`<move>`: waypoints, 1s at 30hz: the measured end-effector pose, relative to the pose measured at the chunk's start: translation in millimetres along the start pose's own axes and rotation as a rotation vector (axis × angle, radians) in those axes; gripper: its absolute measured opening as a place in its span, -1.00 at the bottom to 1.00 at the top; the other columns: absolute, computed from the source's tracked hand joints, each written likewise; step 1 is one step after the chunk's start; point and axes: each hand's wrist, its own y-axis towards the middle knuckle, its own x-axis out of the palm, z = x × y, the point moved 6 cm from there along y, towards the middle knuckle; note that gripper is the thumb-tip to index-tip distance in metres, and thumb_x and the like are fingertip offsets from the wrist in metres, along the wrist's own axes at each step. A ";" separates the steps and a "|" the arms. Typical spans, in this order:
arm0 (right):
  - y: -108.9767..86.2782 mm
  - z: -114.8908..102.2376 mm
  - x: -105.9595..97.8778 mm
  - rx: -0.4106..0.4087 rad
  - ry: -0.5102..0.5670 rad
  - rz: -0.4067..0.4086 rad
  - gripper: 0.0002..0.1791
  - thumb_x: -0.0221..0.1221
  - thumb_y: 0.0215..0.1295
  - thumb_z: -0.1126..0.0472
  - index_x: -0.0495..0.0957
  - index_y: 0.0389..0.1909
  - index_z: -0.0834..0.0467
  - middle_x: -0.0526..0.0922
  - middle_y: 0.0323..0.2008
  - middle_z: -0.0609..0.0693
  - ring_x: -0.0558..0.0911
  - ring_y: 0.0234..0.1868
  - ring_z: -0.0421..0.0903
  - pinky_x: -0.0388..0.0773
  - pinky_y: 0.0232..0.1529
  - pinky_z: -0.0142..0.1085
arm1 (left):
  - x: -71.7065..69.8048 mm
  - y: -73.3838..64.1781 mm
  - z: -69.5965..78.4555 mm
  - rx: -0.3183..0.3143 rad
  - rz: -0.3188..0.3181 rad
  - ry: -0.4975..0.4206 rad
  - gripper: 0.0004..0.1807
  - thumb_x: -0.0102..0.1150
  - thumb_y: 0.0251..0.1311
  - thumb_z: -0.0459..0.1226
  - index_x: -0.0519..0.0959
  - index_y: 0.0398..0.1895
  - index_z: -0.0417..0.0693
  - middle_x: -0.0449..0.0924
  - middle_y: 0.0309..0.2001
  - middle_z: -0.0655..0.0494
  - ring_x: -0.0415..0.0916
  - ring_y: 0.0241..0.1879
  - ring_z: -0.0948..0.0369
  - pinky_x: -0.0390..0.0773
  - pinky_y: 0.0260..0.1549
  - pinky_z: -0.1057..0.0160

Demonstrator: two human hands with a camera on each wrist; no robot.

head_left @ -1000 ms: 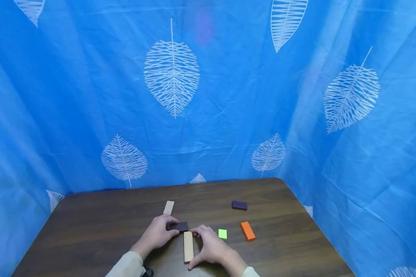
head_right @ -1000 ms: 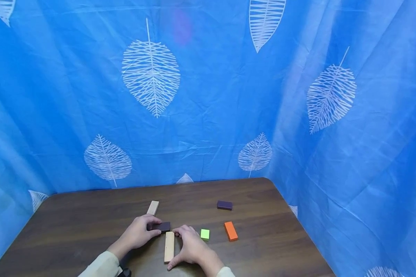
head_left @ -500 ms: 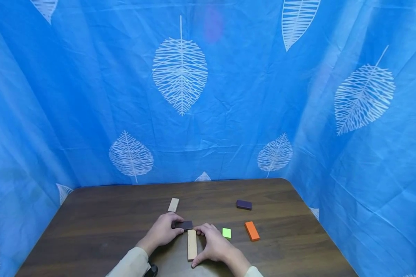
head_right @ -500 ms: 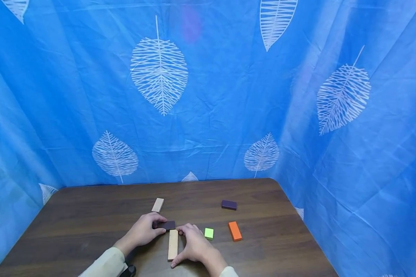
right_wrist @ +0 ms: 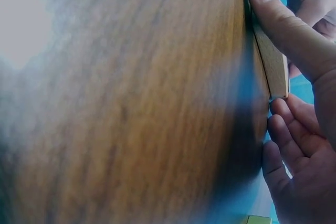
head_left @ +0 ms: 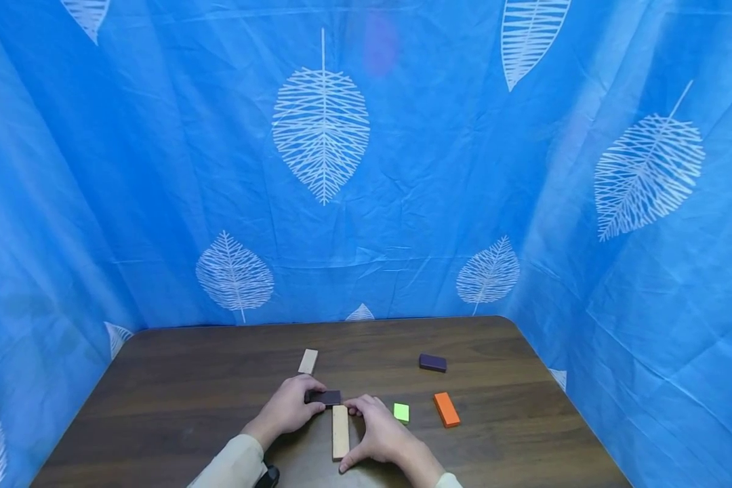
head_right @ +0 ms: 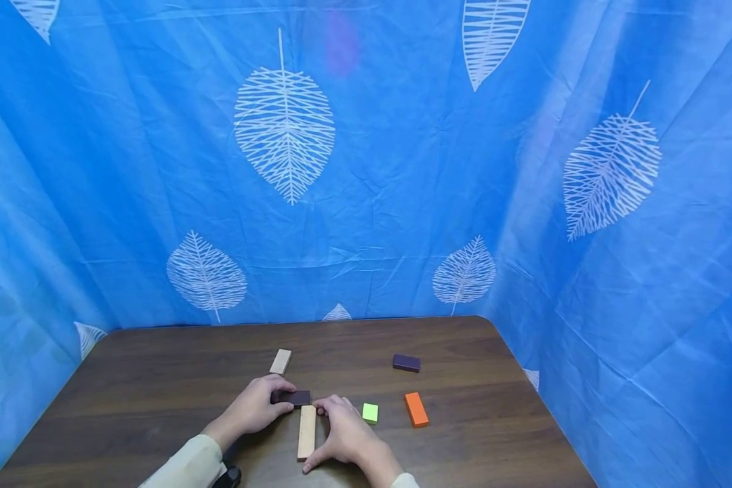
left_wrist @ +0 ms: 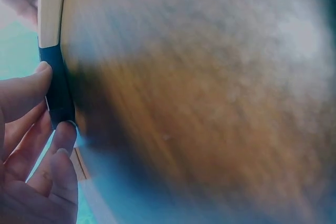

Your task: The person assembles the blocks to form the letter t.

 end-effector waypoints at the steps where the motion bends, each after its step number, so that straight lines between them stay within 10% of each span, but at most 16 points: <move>1: 0.2 0.3 -0.3 0.002 -0.001 0.000 0.05 0.67 -0.40 -0.19 0.53 0.21 0.15 0.51 -0.06 -0.23 0.44 0.00 -0.21 0.45 0.10 -0.20 | 0.2 0.6 0.5 0.001 -0.005 0.001 -0.76 0.45 0.14 -0.32 0.73 -0.11 -0.11 0.65 -0.15 0.12 0.60 -0.09 0.04 0.52 -0.01 -0.10; 23: 0.0 2.3 1.2 0.019 -0.002 -0.019 0.03 0.65 -0.37 -0.20 0.52 0.22 0.13 0.51 -0.06 -0.24 0.44 0.00 -0.22 0.46 0.10 -0.19 | 1.4 -1.9 11.3 0.062 -0.054 0.105 -0.74 0.39 0.19 -0.33 0.74 -0.03 -0.02 0.61 -0.15 0.13 0.55 -0.07 0.05 0.50 -0.02 -0.10; 30: 0.3 1.8 1.2 0.004 -0.015 -0.017 0.06 0.65 -0.38 -0.22 0.52 0.23 0.14 0.51 -0.06 -0.24 0.44 0.01 -0.21 0.45 0.11 -0.20 | 3.8 -5.3 11.6 0.024 -0.036 0.109 -0.61 0.42 0.16 -0.04 0.72 0.00 -0.02 0.59 -0.05 0.09 0.48 0.01 0.01 0.45 0.03 -0.13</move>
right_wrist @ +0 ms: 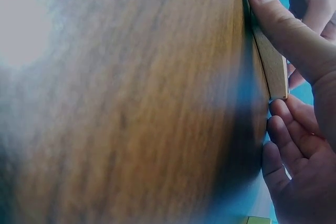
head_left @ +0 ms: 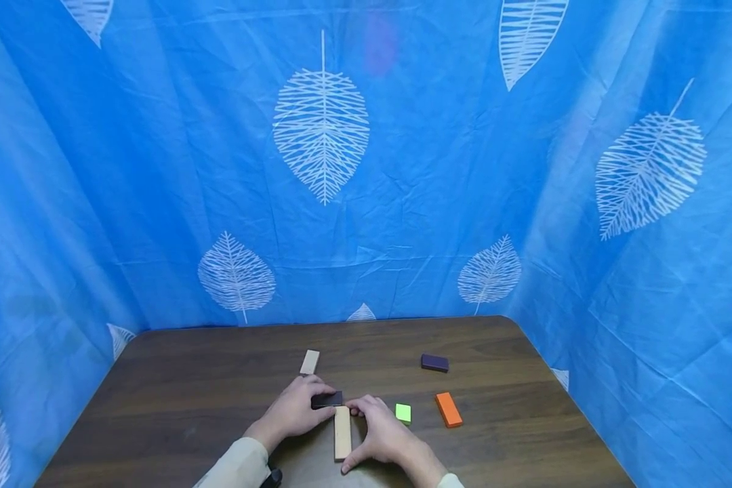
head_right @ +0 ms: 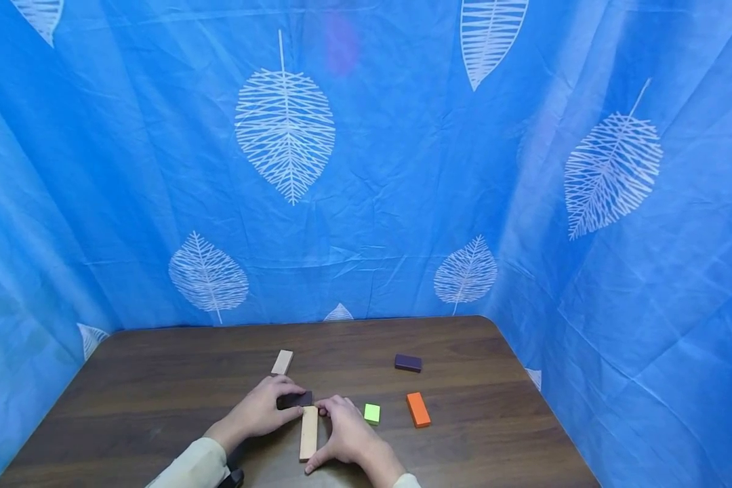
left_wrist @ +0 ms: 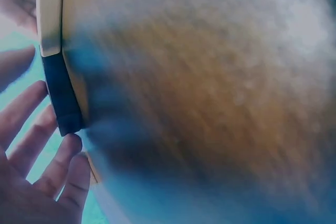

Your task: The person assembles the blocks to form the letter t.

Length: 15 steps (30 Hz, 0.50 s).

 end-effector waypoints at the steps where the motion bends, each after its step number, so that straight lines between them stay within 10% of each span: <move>1: -0.6 0.1 -0.7 -0.001 -0.002 0.003 0.06 0.65 -0.39 -0.23 0.52 0.22 0.15 0.51 -0.06 -0.24 0.44 0.01 -0.21 0.45 0.12 -0.20 | 1.2 0.4 0.0 -0.005 0.001 -0.003 -0.57 0.42 0.15 0.00 0.72 0.00 -0.02 0.59 -0.05 0.09 0.47 0.01 0.02 0.44 0.02 -0.13; 15: -3.6 -1.3 -1.6 -0.013 -0.001 0.009 0.05 0.66 -0.38 -0.20 0.52 0.22 0.15 0.51 -0.05 -0.22 0.44 0.02 -0.21 0.44 0.12 -0.21 | 7.9 2.2 -0.8 -0.034 0.028 -0.060 -0.40 0.56 -0.06 0.09 0.68 0.01 -0.02 0.62 -0.02 0.07 0.45 0.06 -0.04 0.36 0.01 -0.22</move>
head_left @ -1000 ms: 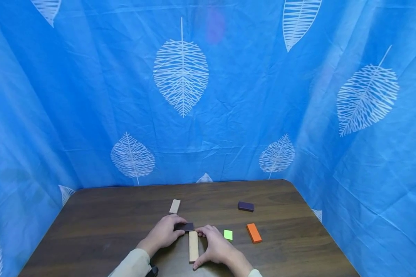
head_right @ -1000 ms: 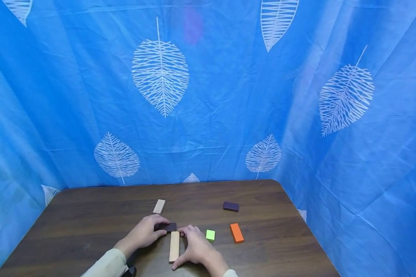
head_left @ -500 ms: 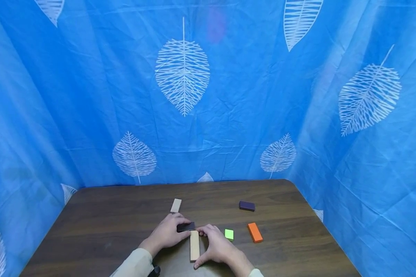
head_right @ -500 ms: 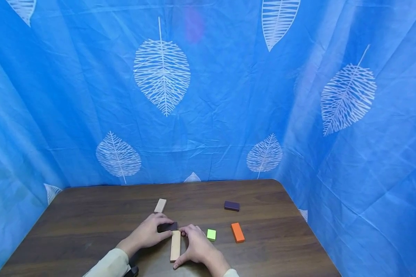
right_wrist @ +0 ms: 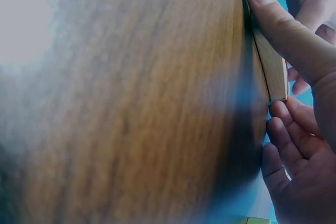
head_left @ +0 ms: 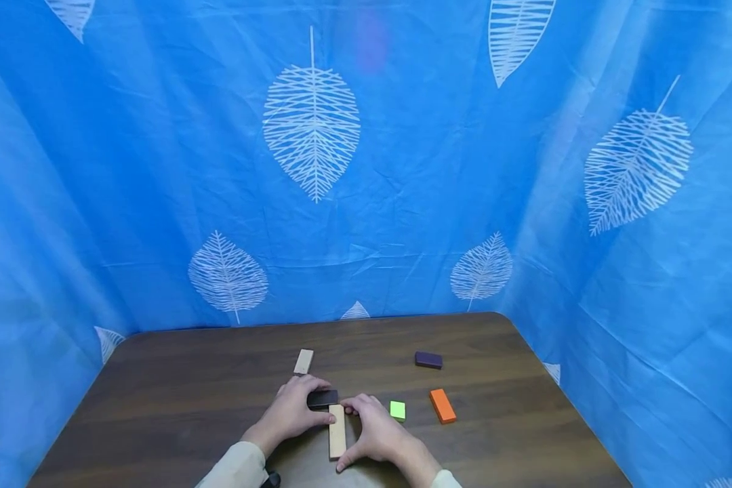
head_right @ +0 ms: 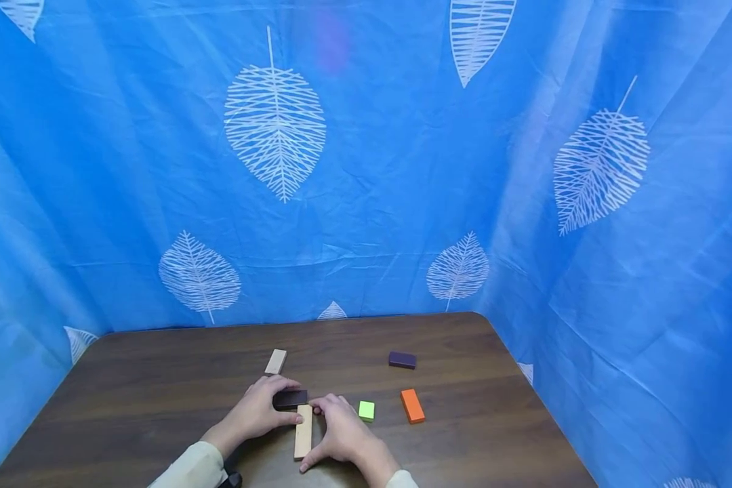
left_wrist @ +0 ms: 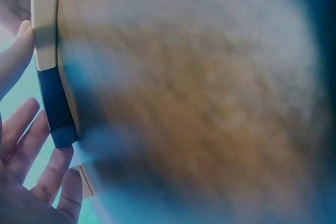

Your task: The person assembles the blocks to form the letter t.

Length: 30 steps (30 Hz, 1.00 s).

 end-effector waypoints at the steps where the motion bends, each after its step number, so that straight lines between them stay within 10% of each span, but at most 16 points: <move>1: 1.0 0.0 1.1 0.002 0.002 -0.005 0.05 0.66 -0.38 -0.20 0.52 0.22 0.15 0.51 -0.04 -0.23 0.44 0.02 -0.22 0.44 0.13 -0.21 | -0.6 -0.6 -1.1 -0.008 -0.001 -0.001 -0.40 0.56 -0.06 0.09 0.69 0.01 -0.02 0.62 -0.01 0.08 0.45 0.07 -0.04 0.35 0.00 -0.21; 30: 1.5 -1.0 -2.3 -0.028 0.000 0.033 0.09 0.67 -0.42 -0.19 0.51 0.24 0.17 0.53 -0.04 -0.21 0.45 0.04 -0.20 0.42 0.14 -0.20 | -1.5 3.0 -3.4 0.024 -0.017 0.023 -0.42 0.54 -0.05 0.11 0.71 -0.01 0.00 0.61 -0.05 0.12 0.45 0.04 0.02 0.34 -0.06 -0.12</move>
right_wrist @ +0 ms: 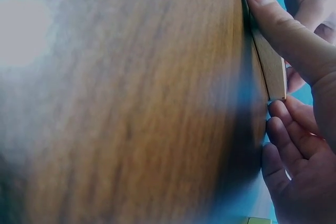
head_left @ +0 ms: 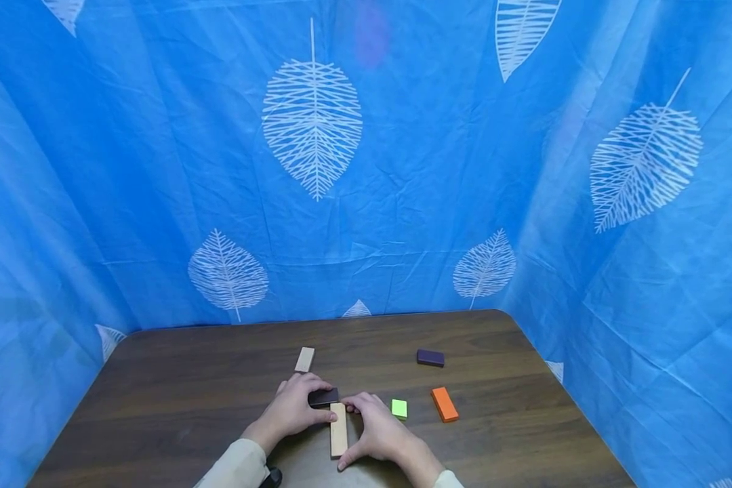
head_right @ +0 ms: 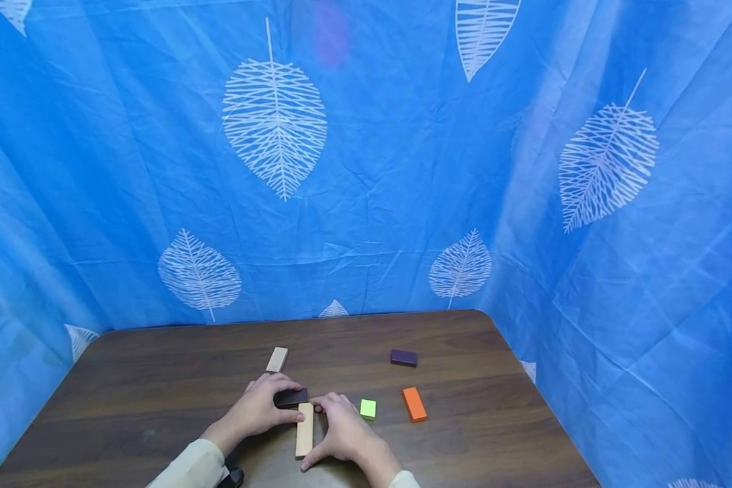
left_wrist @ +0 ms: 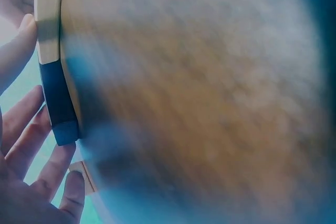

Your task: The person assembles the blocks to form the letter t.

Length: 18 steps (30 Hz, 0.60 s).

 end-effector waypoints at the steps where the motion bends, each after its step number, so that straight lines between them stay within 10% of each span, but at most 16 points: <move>1: 0.1 -0.2 -0.1 -0.001 0.000 0.000 0.09 0.68 -0.42 -0.19 0.51 0.24 0.17 0.53 -0.04 -0.21 0.45 0.04 -0.20 0.42 0.14 -0.20 | 0.4 0.3 -0.5 0.004 -0.002 0.000 -0.42 0.54 -0.05 0.11 0.71 0.00 0.00 0.61 -0.05 0.11 0.45 0.04 0.01 0.34 -0.05 -0.12; 18: 0.5 -0.4 0.1 -0.014 0.000 0.007 0.09 0.68 -0.44 -0.19 0.52 0.22 0.18 0.53 -0.04 -0.20 0.45 0.04 -0.20 0.42 0.14 -0.19 | -0.3 1.1 1.4 0.040 -0.021 0.045 -0.43 0.47 0.03 0.14 0.68 0.05 0.05 0.53 -0.01 0.14 0.36 0.10 -0.02 0.28 -0.11 -0.09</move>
